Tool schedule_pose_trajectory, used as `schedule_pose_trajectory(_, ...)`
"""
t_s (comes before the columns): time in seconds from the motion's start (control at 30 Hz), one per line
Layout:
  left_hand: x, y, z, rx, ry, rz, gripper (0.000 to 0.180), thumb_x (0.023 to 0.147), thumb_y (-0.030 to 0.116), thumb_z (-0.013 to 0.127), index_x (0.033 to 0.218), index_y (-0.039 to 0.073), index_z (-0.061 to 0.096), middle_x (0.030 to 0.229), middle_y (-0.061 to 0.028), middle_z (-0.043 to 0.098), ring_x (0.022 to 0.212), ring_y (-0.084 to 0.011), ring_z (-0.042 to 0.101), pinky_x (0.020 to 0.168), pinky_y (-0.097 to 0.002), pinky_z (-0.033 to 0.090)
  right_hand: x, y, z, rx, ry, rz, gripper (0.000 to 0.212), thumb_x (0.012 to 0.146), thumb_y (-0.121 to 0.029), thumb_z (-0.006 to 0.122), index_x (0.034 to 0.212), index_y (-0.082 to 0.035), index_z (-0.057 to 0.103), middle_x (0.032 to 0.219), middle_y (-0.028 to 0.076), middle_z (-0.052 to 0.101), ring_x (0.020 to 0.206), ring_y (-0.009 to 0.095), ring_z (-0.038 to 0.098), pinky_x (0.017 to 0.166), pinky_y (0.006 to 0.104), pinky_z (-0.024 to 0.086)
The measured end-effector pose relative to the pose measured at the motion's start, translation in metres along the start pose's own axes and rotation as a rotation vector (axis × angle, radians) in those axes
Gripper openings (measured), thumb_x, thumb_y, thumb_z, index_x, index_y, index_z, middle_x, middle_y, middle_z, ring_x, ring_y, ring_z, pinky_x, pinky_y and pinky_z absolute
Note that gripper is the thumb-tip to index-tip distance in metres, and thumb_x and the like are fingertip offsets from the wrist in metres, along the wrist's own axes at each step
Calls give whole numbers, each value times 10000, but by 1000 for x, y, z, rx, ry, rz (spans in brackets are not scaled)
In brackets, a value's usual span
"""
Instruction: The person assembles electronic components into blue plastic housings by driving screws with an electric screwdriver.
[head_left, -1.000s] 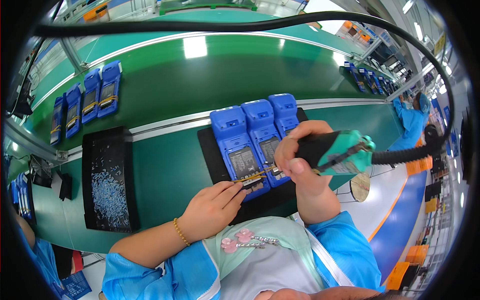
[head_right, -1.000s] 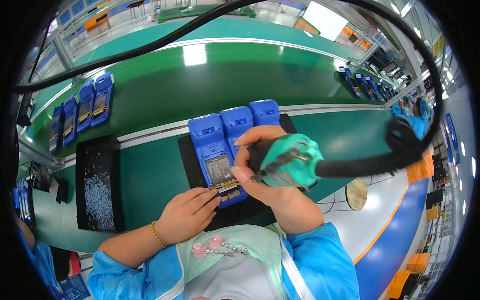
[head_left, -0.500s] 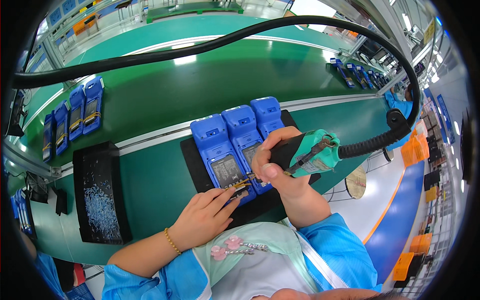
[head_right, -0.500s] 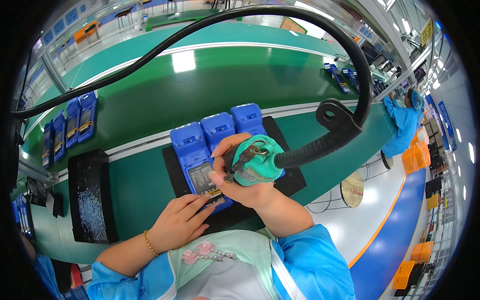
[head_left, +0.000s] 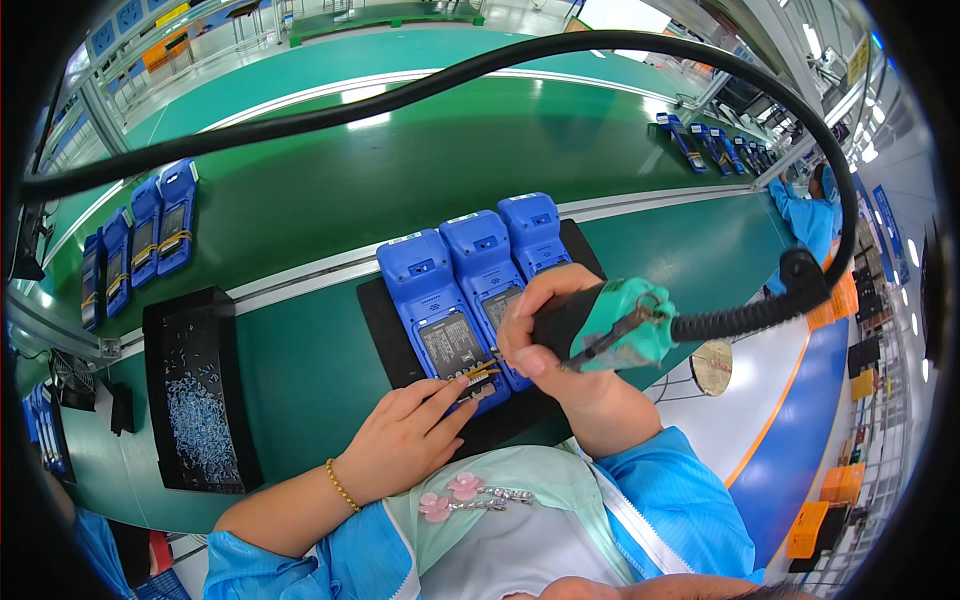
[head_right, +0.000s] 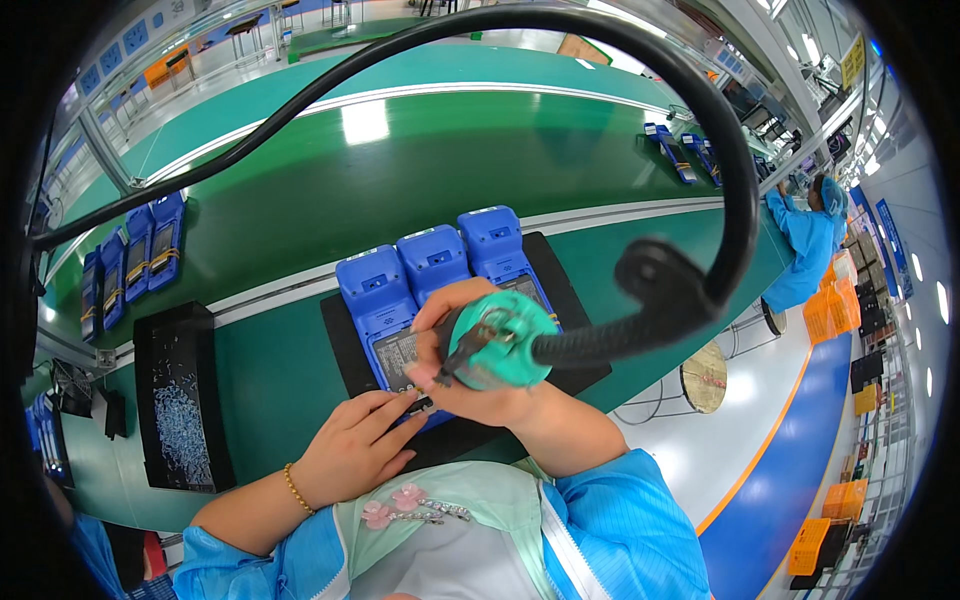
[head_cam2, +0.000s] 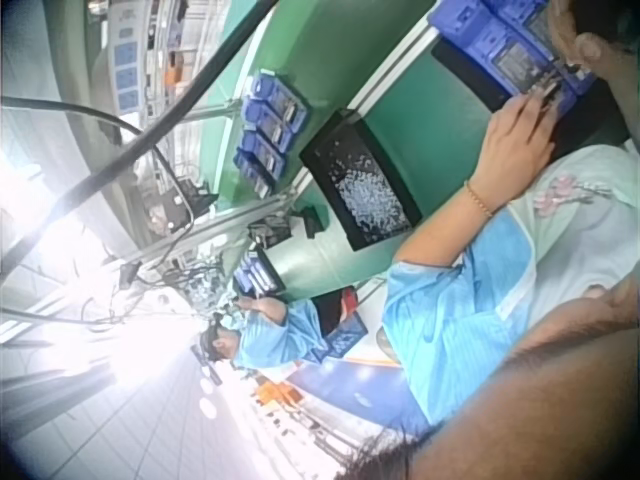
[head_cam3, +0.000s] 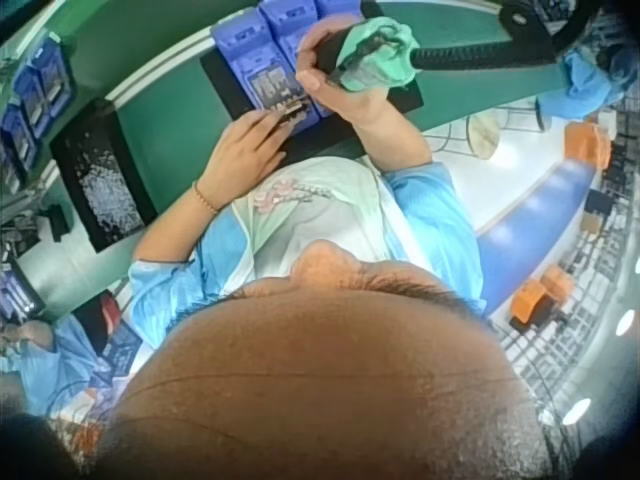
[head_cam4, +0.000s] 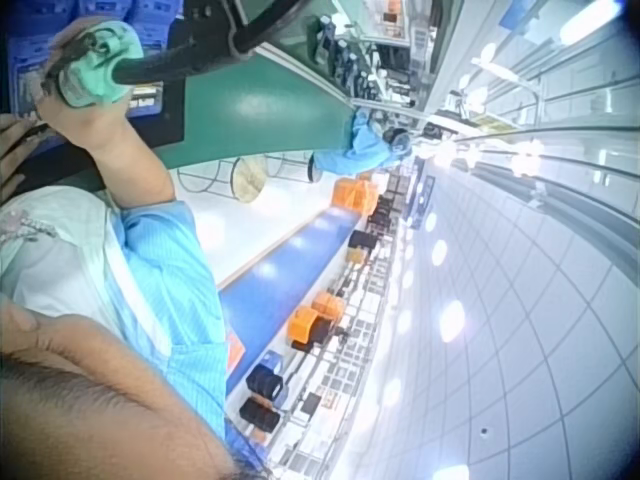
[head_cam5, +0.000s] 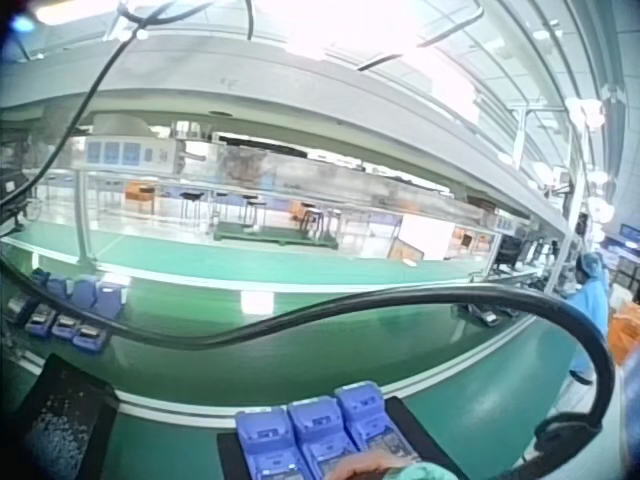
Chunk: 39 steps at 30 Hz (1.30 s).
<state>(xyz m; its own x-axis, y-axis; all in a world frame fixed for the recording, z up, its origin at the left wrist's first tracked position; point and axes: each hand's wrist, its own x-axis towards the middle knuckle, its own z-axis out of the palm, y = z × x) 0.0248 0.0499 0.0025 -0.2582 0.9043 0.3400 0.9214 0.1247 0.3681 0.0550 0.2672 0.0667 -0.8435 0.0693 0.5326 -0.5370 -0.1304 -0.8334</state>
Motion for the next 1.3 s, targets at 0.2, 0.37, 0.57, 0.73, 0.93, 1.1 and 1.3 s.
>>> schedule_pose_trajectory(0.2,-1,-1,0,-5,-1,-6,522,758,234,745,1247,107,611,1345,-82,517,1189,-234,490,870,-351,460,-2,-8,7,-71,-1,100,391,713,28,766,1038,-24,556,720,23,621,613,60,577,554,224,435)
schedule_pose_trajectory(0.37,0,0,-1,-9,1,-6,523,760,231,745,1250,107,611,1348,-84,517,1189,-234,492,884,-353,461,-1,-4,7,-93,9,48,375,719,31,761,1028,-28,557,743,25,616,623,62,568,570,221,444)
schedule_pose_trajectory(0.57,-1,1,-1,-11,-3,-15,521,763,231,743,1251,105,610,1349,-84,514,1193,-236,491,899,-357,458,-4,-1,2,-163,39,40,411,728,79,723,1064,-19,509,816,45,552,715,90,565,608,226,449)
schedule_pose_trajectory(0.73,-1,0,-1,-12,-13,-17,520,768,235,740,1253,101,608,1352,-84,509,1196,-238,489,894,-357,459,-4,2,3,-123,40,51,425,719,84,732,1066,-14,507,859,65,561,734,100,574,617,239,459)
schedule_pose_trajectory(0.93,1,1,-2,-17,-10,-9,522,764,233,742,1252,101,609,1350,-87,510,1195,-240,491,890,-357,462,-3,1,2,-124,36,40,419,716,72,743,1056,-10,513,848,64,573,719,103,579,623,241,464)
schedule_pose_trajectory(1.1,0,0,-2,-30,9,-6,520,755,223,748,1238,86,612,1327,-101,528,1175,-258,510,909,-376,466,-1,1,2,-152,-7,17,427,724,64,745,1068,-9,502,808,62,581,683,101,572,612,245,458)
schedule_pose_trajectory(1.3,-1,1,-1,-31,8,-5,520,759,225,746,1241,87,610,1322,-101,531,1177,-257,510,914,-376,467,-2,1,4,-125,18,5,432,739,62,733,1085,-16,487,795,63,579,648,89,556,587,236,431)
